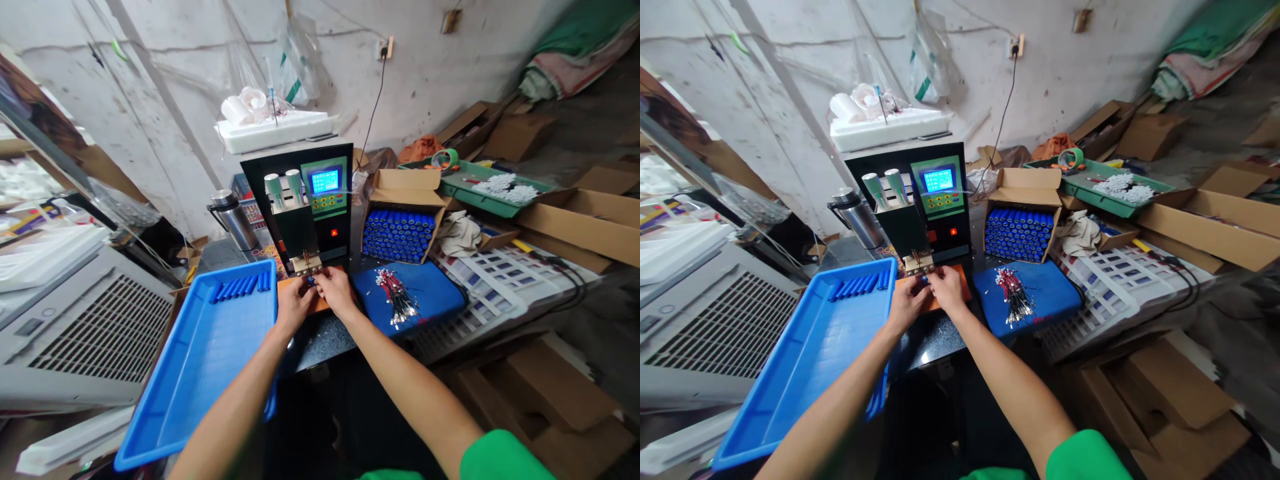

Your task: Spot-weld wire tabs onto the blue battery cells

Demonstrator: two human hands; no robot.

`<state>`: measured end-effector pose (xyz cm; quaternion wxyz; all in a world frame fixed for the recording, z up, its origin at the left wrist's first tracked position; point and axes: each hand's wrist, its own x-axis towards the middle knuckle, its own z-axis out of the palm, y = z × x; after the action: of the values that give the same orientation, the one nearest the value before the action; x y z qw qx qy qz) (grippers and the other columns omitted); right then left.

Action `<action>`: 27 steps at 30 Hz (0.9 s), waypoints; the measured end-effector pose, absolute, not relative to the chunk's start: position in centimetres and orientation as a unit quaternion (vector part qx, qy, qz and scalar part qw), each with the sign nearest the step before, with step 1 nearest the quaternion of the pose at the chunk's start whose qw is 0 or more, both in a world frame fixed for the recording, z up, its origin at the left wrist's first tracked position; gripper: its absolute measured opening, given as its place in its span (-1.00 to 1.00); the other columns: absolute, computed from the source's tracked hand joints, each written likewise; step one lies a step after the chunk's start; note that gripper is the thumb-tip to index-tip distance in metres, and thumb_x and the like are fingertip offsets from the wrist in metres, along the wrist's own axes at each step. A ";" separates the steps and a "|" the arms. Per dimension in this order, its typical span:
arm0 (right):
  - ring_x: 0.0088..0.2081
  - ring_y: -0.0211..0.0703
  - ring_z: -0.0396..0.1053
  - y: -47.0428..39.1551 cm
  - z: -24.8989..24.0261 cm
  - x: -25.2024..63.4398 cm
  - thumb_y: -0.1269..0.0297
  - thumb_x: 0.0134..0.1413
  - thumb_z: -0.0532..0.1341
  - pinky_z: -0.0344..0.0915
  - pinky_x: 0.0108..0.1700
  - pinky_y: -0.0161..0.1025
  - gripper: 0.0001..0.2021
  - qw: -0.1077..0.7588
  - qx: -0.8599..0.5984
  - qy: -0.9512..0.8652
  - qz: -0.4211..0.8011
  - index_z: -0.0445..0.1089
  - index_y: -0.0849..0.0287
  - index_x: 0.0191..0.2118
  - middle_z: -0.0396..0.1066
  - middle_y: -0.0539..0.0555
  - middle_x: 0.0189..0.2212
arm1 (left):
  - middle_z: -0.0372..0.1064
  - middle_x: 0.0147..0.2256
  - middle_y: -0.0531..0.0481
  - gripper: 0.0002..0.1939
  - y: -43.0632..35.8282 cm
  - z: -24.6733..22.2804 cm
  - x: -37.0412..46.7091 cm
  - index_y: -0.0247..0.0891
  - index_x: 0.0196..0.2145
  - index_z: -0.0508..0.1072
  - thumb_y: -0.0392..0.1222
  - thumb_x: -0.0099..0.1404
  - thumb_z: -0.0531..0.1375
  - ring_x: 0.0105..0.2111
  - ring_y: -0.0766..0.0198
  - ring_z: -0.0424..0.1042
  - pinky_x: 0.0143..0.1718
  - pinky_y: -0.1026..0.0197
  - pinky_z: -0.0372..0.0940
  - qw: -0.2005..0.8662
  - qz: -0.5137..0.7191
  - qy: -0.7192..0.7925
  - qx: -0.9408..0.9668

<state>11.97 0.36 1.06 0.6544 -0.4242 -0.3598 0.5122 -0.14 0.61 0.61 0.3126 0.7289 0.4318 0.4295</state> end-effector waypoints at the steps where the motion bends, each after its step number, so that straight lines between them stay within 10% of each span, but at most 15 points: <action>1: -0.68 -0.38 0.13 0.3 1.1 12.0 0.13 -0.15 0.28 0.03 -0.66 -0.41 -0.77 0.654 -0.425 -0.363 0.510 0.32 0.18 -0.49 0.26 -0.11 -0.67 | 0.52 -0.25 -0.04 -0.71 0.7 0.5 -0.2 -0.30 -0.10 0.48 -0.15 0.24 0.19 -0.30 0.21 0.47 -0.21 0.20 0.35 0.312 0.429 0.432 0.729; 27: -0.55 -0.21 0.31 0.0 1.0 11.9 0.15 -0.06 0.23 0.19 -0.55 -0.35 -0.81 0.648 -0.475 -0.402 0.439 0.35 0.17 -0.47 0.33 -0.02 -0.64 | 0.53 -0.30 -0.02 -0.75 0.2 1.3 0.1 -0.30 -0.17 0.50 -0.18 0.21 0.17 -0.32 0.21 0.47 -0.24 0.21 0.35 0.302 0.436 0.435 0.728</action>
<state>11.89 0.02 1.01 0.6480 -0.4753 -0.4021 0.4388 0.09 0.24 1.28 0.3022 0.7275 0.4349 0.4361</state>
